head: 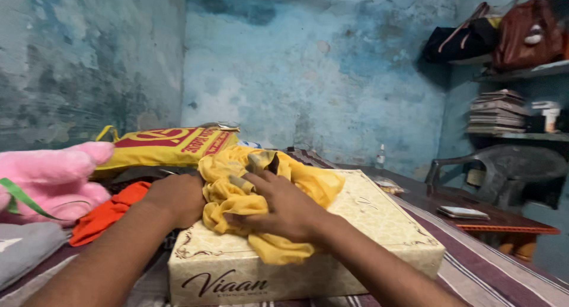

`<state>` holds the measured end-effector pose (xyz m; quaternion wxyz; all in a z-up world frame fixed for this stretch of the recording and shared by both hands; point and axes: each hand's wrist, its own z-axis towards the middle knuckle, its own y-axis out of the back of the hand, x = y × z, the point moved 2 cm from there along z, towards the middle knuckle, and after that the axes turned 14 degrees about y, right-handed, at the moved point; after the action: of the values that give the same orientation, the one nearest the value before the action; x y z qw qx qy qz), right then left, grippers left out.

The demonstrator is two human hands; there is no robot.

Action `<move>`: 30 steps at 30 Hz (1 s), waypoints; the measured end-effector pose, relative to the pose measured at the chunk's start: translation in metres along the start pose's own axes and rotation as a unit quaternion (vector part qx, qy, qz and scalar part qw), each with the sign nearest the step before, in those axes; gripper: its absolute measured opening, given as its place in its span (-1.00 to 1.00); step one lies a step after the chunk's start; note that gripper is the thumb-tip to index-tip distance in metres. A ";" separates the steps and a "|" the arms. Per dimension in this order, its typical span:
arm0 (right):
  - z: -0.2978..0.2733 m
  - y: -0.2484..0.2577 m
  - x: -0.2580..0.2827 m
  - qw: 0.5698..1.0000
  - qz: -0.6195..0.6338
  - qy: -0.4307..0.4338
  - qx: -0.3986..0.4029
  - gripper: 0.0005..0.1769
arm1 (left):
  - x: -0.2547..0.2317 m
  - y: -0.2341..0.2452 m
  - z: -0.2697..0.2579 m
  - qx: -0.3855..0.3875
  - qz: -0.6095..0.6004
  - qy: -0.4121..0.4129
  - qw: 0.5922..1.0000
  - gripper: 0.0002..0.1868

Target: The person wipes the top surface of a rectangular cardboard box labeled 'Viaan' using a yellow cloth. They repeatedly rub the cloth across the box lid, occasionally lifting and repositioning the cloth, and briefly flip the box over before continuing to wipe the top surface.

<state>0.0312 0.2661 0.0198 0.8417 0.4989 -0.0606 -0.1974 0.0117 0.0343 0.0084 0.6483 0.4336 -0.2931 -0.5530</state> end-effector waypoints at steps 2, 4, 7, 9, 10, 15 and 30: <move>-0.009 0.001 -0.027 0.999 -0.025 -0.021 -0.009 0.10 | -0.003 0.000 0.000 -0.011 -0.018 -0.004 1.000 -0.59; -0.023 0.004 -0.061 0.993 -0.069 -0.094 -0.005 0.07 | -0.003 0.000 -0.002 -0.017 -0.005 -0.010 1.000 -0.60; -0.069 0.024 -0.108 0.960 -0.155 -0.230 -0.026 0.09 | -0.005 0.005 -0.005 -0.005 -0.032 0.000 0.999 -0.61; -0.095 0.033 -0.120 0.946 -0.185 -0.264 -0.030 0.07 | -0.008 0.009 -0.005 -0.012 -0.021 -0.002 1.000 -0.61; -0.104 0.038 -0.120 0.944 -0.193 -0.264 -0.030 0.06 | -0.008 0.009 -0.005 -0.014 -0.015 -0.002 1.000 -0.61; -0.109 0.050 -0.085 0.933 -0.205 -0.296 0.024 0.08 | -0.009 0.005 -0.006 -0.013 0.001 -0.008 1.000 -0.61; -0.035 0.011 0.010 0.999 -0.035 -0.032 0.002 0.09 | -0.008 -0.002 -0.002 -0.009 0.052 -0.011 0.999 -0.61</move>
<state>0.0539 0.2956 0.0106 0.8307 0.4960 -0.0705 -0.2428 0.0109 0.0427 0.0062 0.6771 0.4056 -0.3173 -0.5257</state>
